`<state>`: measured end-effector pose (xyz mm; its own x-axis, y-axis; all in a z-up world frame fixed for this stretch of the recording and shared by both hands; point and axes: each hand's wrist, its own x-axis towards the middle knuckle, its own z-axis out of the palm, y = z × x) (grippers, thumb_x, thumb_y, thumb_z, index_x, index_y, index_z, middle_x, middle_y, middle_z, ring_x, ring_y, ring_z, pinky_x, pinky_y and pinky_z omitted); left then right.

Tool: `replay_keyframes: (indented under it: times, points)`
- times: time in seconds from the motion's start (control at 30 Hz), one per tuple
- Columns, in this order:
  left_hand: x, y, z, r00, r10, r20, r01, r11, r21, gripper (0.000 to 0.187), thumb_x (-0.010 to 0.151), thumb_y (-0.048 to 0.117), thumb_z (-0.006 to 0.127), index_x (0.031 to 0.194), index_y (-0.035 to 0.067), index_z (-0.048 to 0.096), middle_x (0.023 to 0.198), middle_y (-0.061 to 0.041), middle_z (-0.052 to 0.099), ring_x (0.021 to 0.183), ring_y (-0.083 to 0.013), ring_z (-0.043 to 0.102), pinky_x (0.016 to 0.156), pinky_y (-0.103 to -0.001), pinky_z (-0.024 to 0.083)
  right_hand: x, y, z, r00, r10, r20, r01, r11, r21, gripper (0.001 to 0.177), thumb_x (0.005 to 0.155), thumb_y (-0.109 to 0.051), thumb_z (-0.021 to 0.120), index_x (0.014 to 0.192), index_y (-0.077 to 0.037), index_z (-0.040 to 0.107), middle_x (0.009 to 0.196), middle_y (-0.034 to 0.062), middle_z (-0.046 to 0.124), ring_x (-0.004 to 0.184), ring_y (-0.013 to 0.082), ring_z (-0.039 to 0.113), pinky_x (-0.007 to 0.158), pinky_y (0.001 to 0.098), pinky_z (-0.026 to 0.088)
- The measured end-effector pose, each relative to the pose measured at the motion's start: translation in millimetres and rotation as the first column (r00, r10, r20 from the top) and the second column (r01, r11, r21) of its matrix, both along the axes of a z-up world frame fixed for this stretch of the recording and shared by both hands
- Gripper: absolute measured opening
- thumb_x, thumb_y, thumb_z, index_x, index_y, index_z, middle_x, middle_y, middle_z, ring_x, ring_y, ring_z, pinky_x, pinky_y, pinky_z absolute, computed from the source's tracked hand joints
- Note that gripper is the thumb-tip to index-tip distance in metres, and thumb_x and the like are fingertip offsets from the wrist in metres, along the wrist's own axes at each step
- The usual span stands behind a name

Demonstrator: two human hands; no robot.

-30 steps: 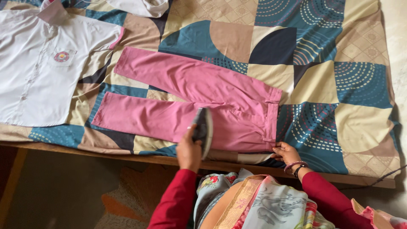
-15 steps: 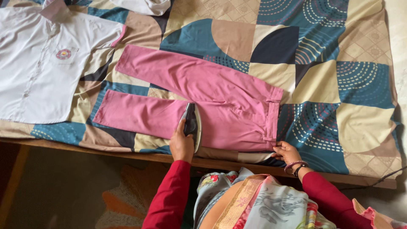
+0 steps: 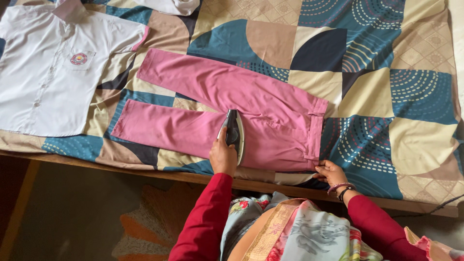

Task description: The person irons a pair of pink trousers laid out on a patterned bedsheet. They smooth the fabric with their hands, then use an electric iron to press the legs and waist area. A white shirt is visible nearby.

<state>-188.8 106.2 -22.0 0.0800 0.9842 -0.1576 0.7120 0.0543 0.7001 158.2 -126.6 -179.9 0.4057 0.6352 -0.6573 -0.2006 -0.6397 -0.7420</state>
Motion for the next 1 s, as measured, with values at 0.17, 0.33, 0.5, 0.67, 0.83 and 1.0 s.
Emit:
replay_keyframes:
  times: [0.17, 0.33, 0.5, 0.67, 0.83, 1.0]
  points:
    - [-18, -7, 0, 0.999, -0.030, 0.012, 0.030, 1.000, -0.003, 0.070, 0.079, 0.008, 0.073, 0.145, 0.022, 0.053, 0.116, -0.021, 0.068, 0.105, -0.0421, 0.066, 0.090, -0.051, 0.051, -5, -1, -1, 0.999, -0.038, -0.009, 0.039, 0.999, 0.032, 0.019, 0.098, -0.020, 0.065, 0.114, -0.009, 0.064, 0.100, 0.0027, 0.072, 0.082, 0.0162, 0.072, 0.074, 0.0303, 0.052]
    - [-24, -3, 0, 1.000, -0.006, 0.012, 0.006, 1.000, -0.005, 0.067, 0.078, 0.006, 0.070, 0.141, 0.023, 0.057, 0.116, -0.019, 0.070, 0.106, -0.0401, 0.067, 0.093, -0.050, 0.051, -9, -4, -3, 0.998, -0.063, 0.010, 0.062, 0.997, 0.048, 0.019, 0.098, -0.019, 0.065, 0.113, -0.008, 0.065, 0.098, 0.0044, 0.072, 0.081, 0.0164, 0.072, 0.072, 0.0286, 0.051]
    - [-12, 17, 9, 0.999, 0.015, -0.030, -0.016, 0.999, -0.030, 0.067, 0.080, 0.006, 0.070, 0.143, 0.024, 0.057, 0.117, -0.020, 0.068, 0.108, -0.0409, 0.065, 0.094, -0.050, 0.050, -7, -2, -2, 0.999, -0.045, 0.007, 0.045, 0.998, 0.041, 0.018, 0.098, -0.019, 0.065, 0.112, -0.008, 0.065, 0.098, 0.0022, 0.072, 0.080, 0.0154, 0.072, 0.071, 0.0288, 0.051]
    - [-28, 7, 6, 1.000, -0.011, 0.027, 0.010, 1.000, 0.030, 0.066, 0.077, 0.005, 0.071, 0.140, 0.021, 0.058, 0.124, -0.017, 0.069, 0.111, -0.0394, 0.066, 0.094, -0.049, 0.051, -10, -3, -1, 0.998, -0.067, 0.020, 0.066, 0.996, 0.060, 0.018, 0.098, -0.019, 0.065, 0.112, -0.007, 0.065, 0.096, 0.0020, 0.072, 0.079, 0.0153, 0.071, 0.071, 0.0285, 0.050]
    - [-35, 13, 5, 0.999, 0.019, -0.039, -0.020, 0.999, -0.028, 0.069, 0.077, 0.007, 0.073, 0.142, 0.024, 0.058, 0.121, -0.017, 0.070, 0.111, -0.0385, 0.067, 0.096, -0.048, 0.051, -13, -3, -6, 0.996, -0.076, 0.053, 0.071, 0.992, 0.103, 0.019, 0.098, -0.020, 0.066, 0.113, -0.008, 0.067, 0.093, 0.0038, 0.072, 0.078, 0.0147, 0.070, 0.071, 0.0283, 0.051]
    - [-24, 25, 4, 0.998, 0.026, -0.060, -0.027, 0.999, -0.018, 0.069, 0.080, 0.008, 0.072, 0.144, 0.024, 0.056, 0.120, -0.018, 0.069, 0.111, -0.0403, 0.066, 0.095, -0.050, 0.050, -9, -5, -9, 0.998, -0.058, 0.019, 0.057, 0.997, 0.060, 0.020, 0.098, -0.020, 0.066, 0.113, -0.006, 0.065, 0.095, 0.0031, 0.072, 0.080, 0.0149, 0.071, 0.072, 0.0286, 0.051]
